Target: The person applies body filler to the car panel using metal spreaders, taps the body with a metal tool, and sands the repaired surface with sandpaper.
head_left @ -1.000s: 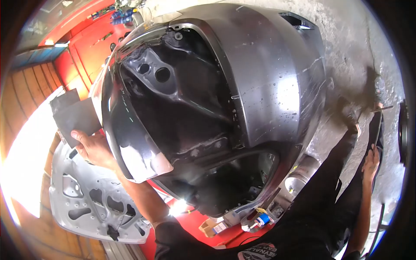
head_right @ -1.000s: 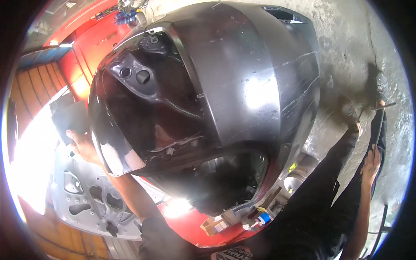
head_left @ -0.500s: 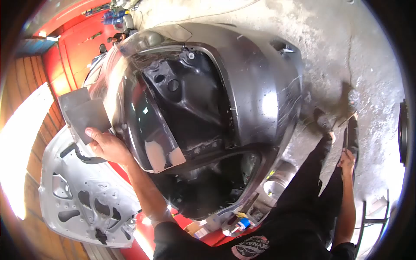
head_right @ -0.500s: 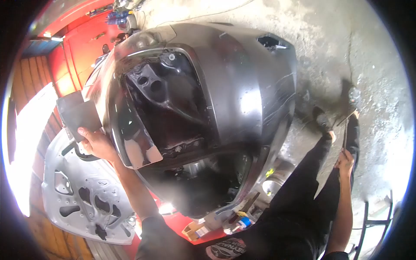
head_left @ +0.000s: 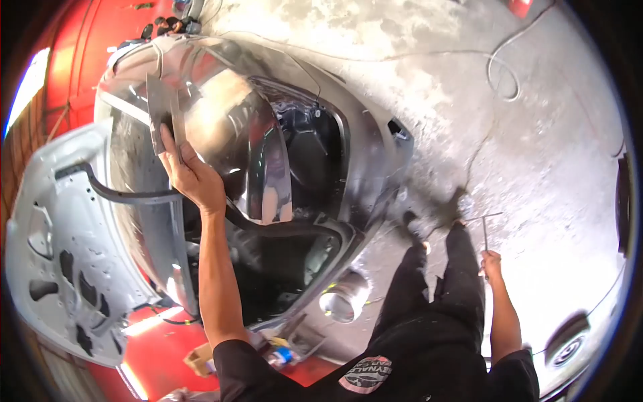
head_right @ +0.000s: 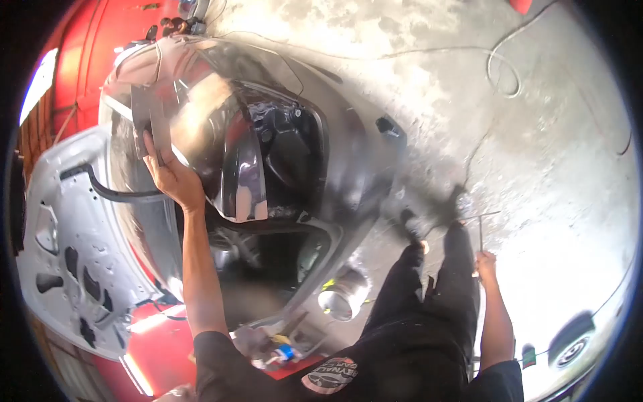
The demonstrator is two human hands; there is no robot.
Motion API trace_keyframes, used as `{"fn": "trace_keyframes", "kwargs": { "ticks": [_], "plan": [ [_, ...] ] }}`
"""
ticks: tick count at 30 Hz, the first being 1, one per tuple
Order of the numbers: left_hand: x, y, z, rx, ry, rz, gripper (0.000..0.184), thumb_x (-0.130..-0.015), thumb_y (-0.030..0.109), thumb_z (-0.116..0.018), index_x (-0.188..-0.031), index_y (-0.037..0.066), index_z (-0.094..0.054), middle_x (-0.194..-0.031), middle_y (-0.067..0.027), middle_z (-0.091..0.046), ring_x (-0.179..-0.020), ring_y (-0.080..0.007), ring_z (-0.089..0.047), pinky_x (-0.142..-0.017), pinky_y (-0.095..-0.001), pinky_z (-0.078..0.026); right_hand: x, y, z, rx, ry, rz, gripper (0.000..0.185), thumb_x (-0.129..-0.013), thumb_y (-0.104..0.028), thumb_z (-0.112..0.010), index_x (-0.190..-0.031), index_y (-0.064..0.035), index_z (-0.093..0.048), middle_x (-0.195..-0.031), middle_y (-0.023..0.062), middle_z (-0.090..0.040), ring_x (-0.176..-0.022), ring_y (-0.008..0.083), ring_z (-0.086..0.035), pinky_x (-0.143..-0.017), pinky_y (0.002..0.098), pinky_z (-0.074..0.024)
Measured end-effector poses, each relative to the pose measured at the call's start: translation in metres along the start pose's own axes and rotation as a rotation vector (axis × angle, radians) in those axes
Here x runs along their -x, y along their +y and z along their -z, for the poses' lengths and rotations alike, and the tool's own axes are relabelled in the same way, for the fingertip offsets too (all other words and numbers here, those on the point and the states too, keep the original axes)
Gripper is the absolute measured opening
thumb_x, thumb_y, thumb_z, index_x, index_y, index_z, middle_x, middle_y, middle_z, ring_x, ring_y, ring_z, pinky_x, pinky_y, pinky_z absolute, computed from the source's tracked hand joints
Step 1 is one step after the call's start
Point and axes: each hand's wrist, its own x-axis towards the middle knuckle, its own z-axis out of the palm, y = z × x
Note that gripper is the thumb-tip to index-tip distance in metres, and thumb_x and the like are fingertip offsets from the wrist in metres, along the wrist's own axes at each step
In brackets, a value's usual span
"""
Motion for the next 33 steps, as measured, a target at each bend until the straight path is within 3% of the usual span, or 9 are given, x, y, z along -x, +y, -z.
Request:
{"fn": "trace_keyframes", "kwargs": {
  "ticks": [2, 3, 7, 10, 12, 16, 24, 31, 33],
  "plan": [
    [0.009, 0.017, 0.023, 0.014, -0.004, 0.207, 0.044, -0.109, 0.021, -0.047, -0.146, -0.002, -0.051, -0.119, -0.0221, -0.062, -0.099, -0.0333, -0.059, -0.089, -0.0394, -0.046, -0.001, -0.012, 0.029, 0.279, 0.008, 0.118, 0.023, -0.097, -0.02, -0.061, -0.086, -0.0008, -0.063, -0.057, 0.0031, -0.051, -0.049, 0.0154, -0.051, -0.043, 0.0353, -0.0397],
    [0.012, 0.034, 0.036, 0.044, 0.122, 0.071, 0.044, -0.109, 0.02, -0.046, -0.144, -0.006, -0.051, -0.121, -0.0243, -0.062, -0.098, -0.0324, -0.059, -0.088, -0.0402, -0.046, -0.001, -0.016, 0.041, 0.32, 0.028, 0.129, 0.028, -0.097, -0.022, -0.061, -0.081, 0.0004, -0.063, -0.059, 0.0055, -0.055, -0.049, 0.0166, -0.053, -0.044, 0.0369, -0.0404],
    [0.122, 0.075, 0.103, 0.202, 0.219, 0.31, 0.045, -0.107, 0.018, -0.046, -0.135, -0.016, -0.054, -0.137, -0.0297, -0.058, -0.128, -0.0405, -0.057, -0.111, -0.0471, -0.042, -0.011, -0.01, 0.081, 0.459, 0.032, 0.248, 0.026, -0.094, -0.02, -0.065, -0.087, 0.0051, -0.064, -0.057, 0.0099, -0.056, -0.037, 0.0198, -0.051, -0.031, 0.0372, -0.0412],
    [0.305, 0.091, 0.149, 0.215, -0.426, 0.315, 0.045, -0.099, 0.007, -0.058, -0.142, -0.005, -0.052, -0.126, -0.0161, -0.064, -0.117, -0.0321, -0.062, -0.098, -0.0445, -0.05, -0.022, -0.002, 0.09, 0.71, 0.122, 0.261, 0.025, -0.086, -0.018, -0.067, -0.089, 0.0064, -0.063, -0.067, 0.0179, -0.063, -0.048, 0.0273, -0.062, -0.04, 0.04, -0.0519],
    [0.296, 0.172, 0.144, 0.545, -0.462, 0.399, 0.039, -0.096, -0.003, -0.057, -0.135, -0.002, -0.06, -0.135, -0.0241, -0.059, -0.119, -0.0374, -0.061, -0.1, -0.0446, -0.049, -0.011, -0.015, 0.077, 0.805, 0.158, 0.242, 0.023, -0.085, -0.013, -0.062, -0.095, 0.008, -0.063, -0.071, 0.0228, -0.065, -0.051, 0.0307, -0.066, -0.041, 0.0422, -0.0555],
    [0.438, 0.223, 0.192, 0.599, -0.702, 0.877, 0.048, -0.094, -0.003, -0.059, -0.141, 0.003, -0.056, -0.144, -0.0193, -0.055, -0.128, -0.0395, -0.056, -0.108, -0.0436, -0.044, -0.03, -0.021, 0.065, 0.944, -0.02, 0.269, 0.023, -0.083, -0.005, -0.058, -0.099, 0.0093, -0.064, -0.071, 0.0244, -0.066, -0.05, 0.0331, -0.066, -0.042, 0.0439, -0.057],
    [0.716, 0.242, 0.353, 0.071, -0.462, 1.581, 0.041, -0.103, 0.01, -0.045, -0.143, 0.006, -0.055, -0.144, -0.0199, -0.056, -0.132, -0.0393, -0.052, -0.11, -0.0455, -0.043, 0.134, -0.034, -0.102, 1.482, -0.593, 0.397, 0.024, -0.09, -0.008, -0.06, -0.106, 0.0083, -0.068, -0.06, 0.0086, -0.058, -0.04, 0.0177, -0.054, -0.038, 0.0329, -0.0437],
    [0.88, 0.277, 0.501, -0.031, -0.131, 1.82, 0.038, -0.102, 0.015, -0.048, -0.137, 0.003, -0.058, -0.138, -0.0222, -0.059, -0.127, -0.0393, -0.056, -0.105, -0.0458, -0.047, 0.262, 0.157, -0.252, 1.714, -1.184, 0.686, 0.024, -0.086, -0.022, -0.063, -0.091, 0.0004, -0.07, -0.066, 0.0048, -0.061, -0.053, 0.0145, -0.055, -0.049, 0.0331, -0.0446],
    [0.909, 0.285, 0.531, -0.152, -0.025, 1.946, 0.037, -0.102, 0.017, -0.05, -0.135, 0.002, -0.059, -0.134, -0.0221, -0.062, -0.124, -0.0401, -0.059, -0.103, -0.0465, -0.048, 0.327, 0.208, -0.304, 1.933, -1.195, 0.502, 0.024, -0.086, -0.022, -0.063, -0.087, 0.0018, -0.067, -0.067, 0.005, -0.063, -0.056, 0.0186, -0.059, -0.053, 0.0364, -0.0477]
  ]
}}
